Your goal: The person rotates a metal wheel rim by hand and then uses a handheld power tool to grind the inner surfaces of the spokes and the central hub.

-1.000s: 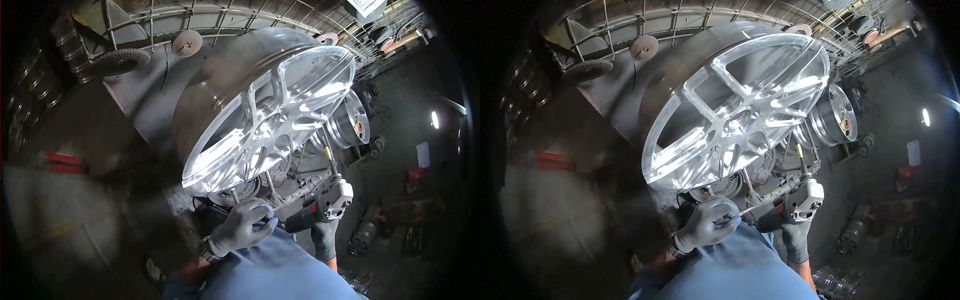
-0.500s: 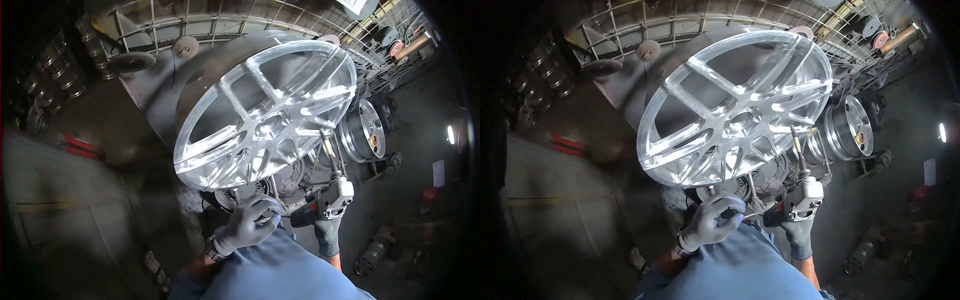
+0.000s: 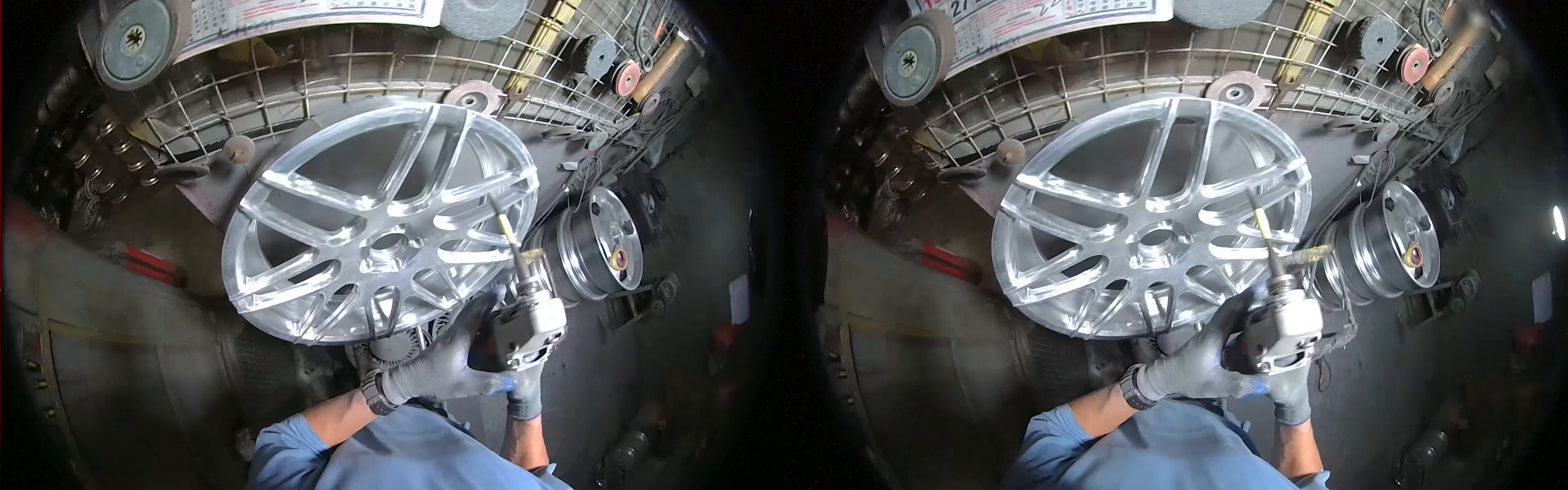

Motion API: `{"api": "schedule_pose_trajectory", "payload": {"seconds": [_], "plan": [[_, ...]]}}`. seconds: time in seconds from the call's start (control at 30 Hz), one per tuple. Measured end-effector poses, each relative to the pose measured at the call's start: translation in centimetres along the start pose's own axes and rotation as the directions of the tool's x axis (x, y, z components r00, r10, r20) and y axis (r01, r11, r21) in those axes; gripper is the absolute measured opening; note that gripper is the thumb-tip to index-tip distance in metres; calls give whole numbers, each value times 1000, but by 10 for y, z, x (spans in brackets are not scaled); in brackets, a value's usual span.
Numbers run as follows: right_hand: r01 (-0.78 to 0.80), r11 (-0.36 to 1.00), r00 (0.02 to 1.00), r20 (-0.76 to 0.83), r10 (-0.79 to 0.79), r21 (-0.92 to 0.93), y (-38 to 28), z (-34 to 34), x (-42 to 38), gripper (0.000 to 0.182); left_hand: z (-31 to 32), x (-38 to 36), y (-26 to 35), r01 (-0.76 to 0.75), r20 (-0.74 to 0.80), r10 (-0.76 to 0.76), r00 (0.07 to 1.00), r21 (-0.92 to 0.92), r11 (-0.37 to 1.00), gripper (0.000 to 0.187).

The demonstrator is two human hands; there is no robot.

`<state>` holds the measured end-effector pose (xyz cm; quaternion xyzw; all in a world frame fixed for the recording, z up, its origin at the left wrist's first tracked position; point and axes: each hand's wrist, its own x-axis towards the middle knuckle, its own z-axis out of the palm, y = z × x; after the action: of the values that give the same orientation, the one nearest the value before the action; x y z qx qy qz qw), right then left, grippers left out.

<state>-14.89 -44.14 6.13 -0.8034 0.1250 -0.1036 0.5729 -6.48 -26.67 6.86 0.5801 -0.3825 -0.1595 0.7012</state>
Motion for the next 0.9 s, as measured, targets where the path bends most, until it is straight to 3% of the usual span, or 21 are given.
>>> {"api": "schedule_pose_trajectory", "payload": {"seconds": [0.03, 0.1, 0.13, 0.23, 0.3, 0.43, 0.5, 0.57, 0.67, 0.73, 0.9], "plan": [[-43, 997, 998, -36, 45, 71, 13, -3, 1, 60, 3, 7, -3, -3, 9, 2, 1000, 77, 997, 120], [113, 954, 990, 48, -131, 278, -8, 3, 10, 65, 11, 9, -4, 64, -38, -70, 997, -152, 986, 111], [173, 969, 959, 193, -207, 179, -14, -4, 21, 65, 11, 11, -5, 84, -28, -92, 995, -215, 973, 111], [324, 945, 921, 216, -324, 35, -18, -4, 35, 64, 9, 15, 0, 132, -44, -149, 988, -270, 954, 111], [273, 954, 917, 266, -297, 122, -14, -8, 43, 65, 6, 23, -4, 111, -26, -115, 993, -118, 987, 109], [300, 954, 933, 210, -294, 2, -19, -19, 57, 58, 9, 47, -17, 70, -35, -77, 996, -163, 984, 108], [178, 977, 966, 165, -196, 117, -22, -27, 62, 52, 13, 61, -11, 65, -54, -79, 995, -231, 971, 107], [386, 910, 921, 120, -371, -150, -8, -33, 71, 45, 15, 75, -13, 15, -39, -24, 999, -212, 977, 105], [325, 936, 945, 92, -315, -136, 4, -49, 76, 47, 18, 89, -14, 46, -7, -48, 999, -190, 981, 109], [377, 867, 926, 120, -358, -326, 12, -58, 81, 49, 20, 96, -18, 65, 3, -65, 998, -159, 985, 113], [218, 968, 975, 68, -211, -124, 15, -66, 83, 51, 24, 107, -25, -7, -49, 1, 999, -128, 992, 96]]}}
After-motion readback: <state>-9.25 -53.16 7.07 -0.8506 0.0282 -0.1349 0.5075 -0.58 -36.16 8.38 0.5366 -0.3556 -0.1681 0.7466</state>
